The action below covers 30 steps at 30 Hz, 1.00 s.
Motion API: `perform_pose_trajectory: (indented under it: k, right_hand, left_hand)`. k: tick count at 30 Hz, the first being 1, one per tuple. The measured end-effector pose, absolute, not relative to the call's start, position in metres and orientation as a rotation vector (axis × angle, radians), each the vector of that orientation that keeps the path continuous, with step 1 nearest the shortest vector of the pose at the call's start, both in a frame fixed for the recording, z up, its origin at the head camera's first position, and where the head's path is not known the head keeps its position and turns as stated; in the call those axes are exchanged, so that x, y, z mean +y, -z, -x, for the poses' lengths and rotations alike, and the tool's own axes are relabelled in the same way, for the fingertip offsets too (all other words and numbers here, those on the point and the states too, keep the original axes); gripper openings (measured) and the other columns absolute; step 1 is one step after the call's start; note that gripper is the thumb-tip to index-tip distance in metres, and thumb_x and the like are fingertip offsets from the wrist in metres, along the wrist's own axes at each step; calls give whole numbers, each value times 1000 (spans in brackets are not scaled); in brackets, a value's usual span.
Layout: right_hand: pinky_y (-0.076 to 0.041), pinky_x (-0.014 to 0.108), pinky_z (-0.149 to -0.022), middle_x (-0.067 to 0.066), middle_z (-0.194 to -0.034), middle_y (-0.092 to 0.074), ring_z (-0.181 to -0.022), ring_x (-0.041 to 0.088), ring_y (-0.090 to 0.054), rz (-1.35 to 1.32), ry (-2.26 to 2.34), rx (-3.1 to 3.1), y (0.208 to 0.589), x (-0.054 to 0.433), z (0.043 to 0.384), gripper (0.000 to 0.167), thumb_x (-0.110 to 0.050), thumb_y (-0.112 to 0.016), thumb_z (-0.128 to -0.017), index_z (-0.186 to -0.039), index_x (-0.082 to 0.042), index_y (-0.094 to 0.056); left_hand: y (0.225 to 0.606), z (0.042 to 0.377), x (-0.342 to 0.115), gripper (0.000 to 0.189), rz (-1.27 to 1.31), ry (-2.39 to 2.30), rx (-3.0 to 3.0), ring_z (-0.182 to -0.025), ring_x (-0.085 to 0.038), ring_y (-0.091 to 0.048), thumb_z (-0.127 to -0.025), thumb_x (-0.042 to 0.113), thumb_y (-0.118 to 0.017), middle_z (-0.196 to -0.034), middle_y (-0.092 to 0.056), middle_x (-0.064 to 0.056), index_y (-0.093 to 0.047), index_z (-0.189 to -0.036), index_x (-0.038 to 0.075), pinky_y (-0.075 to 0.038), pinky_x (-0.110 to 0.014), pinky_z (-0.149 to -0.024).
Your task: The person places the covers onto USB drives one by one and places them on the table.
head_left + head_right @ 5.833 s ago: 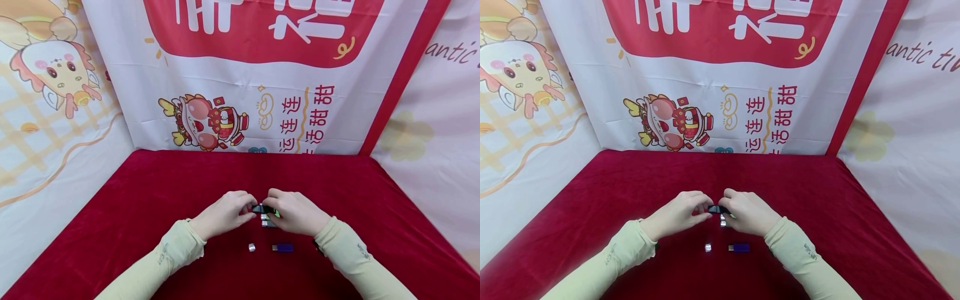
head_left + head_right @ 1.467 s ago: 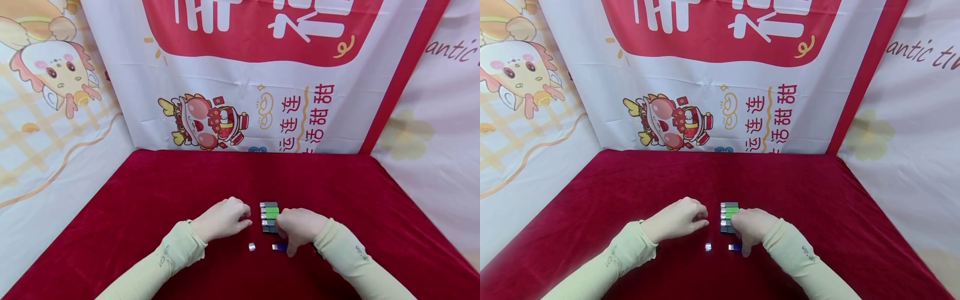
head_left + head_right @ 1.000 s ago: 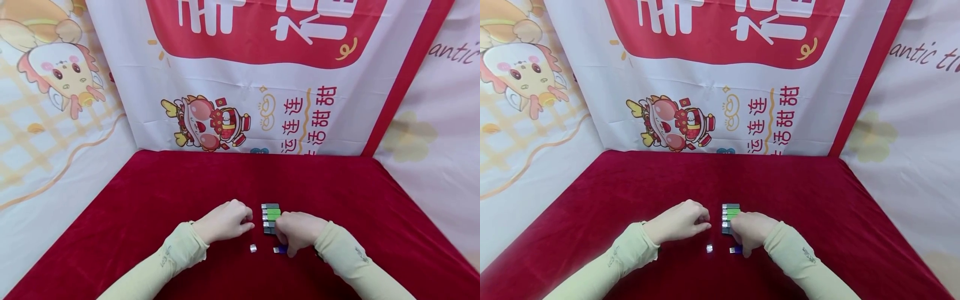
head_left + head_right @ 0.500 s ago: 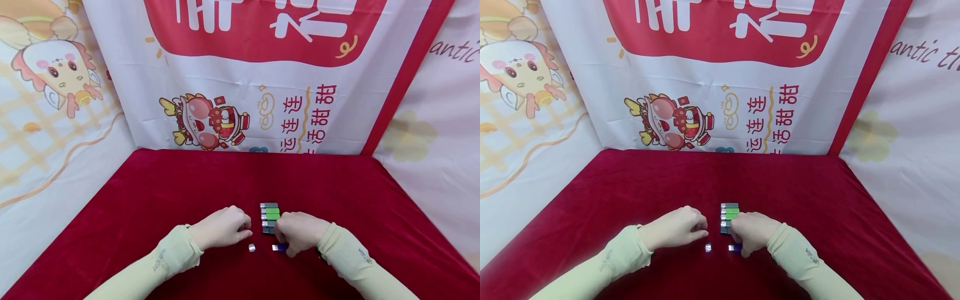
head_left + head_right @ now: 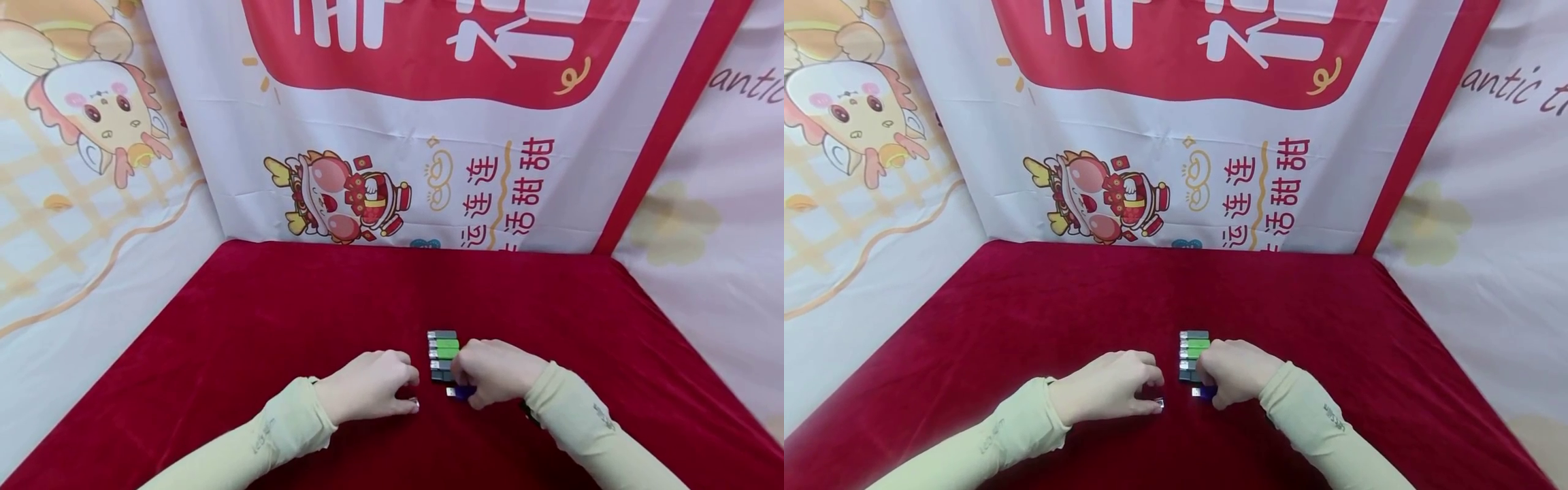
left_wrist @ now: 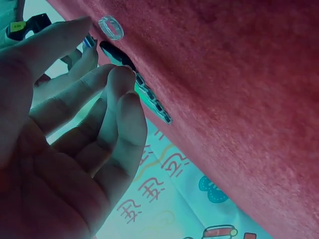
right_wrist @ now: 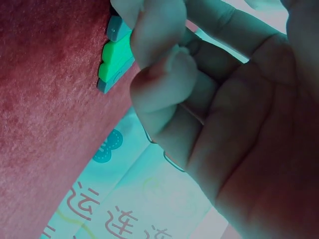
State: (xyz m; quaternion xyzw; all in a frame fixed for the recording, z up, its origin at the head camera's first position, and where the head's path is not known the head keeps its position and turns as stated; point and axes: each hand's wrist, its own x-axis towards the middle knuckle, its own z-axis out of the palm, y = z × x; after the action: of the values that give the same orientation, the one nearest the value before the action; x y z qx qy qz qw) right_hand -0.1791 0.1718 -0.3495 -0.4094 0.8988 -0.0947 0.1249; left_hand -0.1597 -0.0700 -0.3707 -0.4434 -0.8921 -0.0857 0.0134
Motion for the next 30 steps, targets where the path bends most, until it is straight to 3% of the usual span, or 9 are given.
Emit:
perform_pose_trajectory:
  k: [10, 23, 30]
  right_hand:
    - [-45, 23, -54, -11, -67, -55, -56, 4, -49, 1184, 275, 2635, 350, 173, 181, 18, -12, -86, -72, -81, -14, -71]
    - [-44, 23, -52, -11, -66, -55, -55, 4, -48, 1195, 289, 2632, 350, 174, 180, 17, -10, -85, -72, -79, -14, -70]
    - [-44, 23, -51, -10, -64, -54, -53, 3, -46, 1208, 277, 2649, 349, 174, 180, 17, -10, -85, -71, -77, -15, -69]
  left_hand:
    - [371, 155, -63, 15, 1373, 160, -2782, -63, -3, -45, -81, 30, -80, -71, -46, 14, -68, -74, 25, -41, -21, -55]
    - [375, 157, -63, 5, 1408, 152, -2766, -70, -2, -53, -82, 26, -80, -77, -53, 15, -76, -85, 25, -46, -21, -61]
    - [377, 157, -61, 20, 1445, 176, -2709, -61, -4, -47, -82, 23, -77, -69, -46, 13, -64, -68, 25, -41, -20, -54]
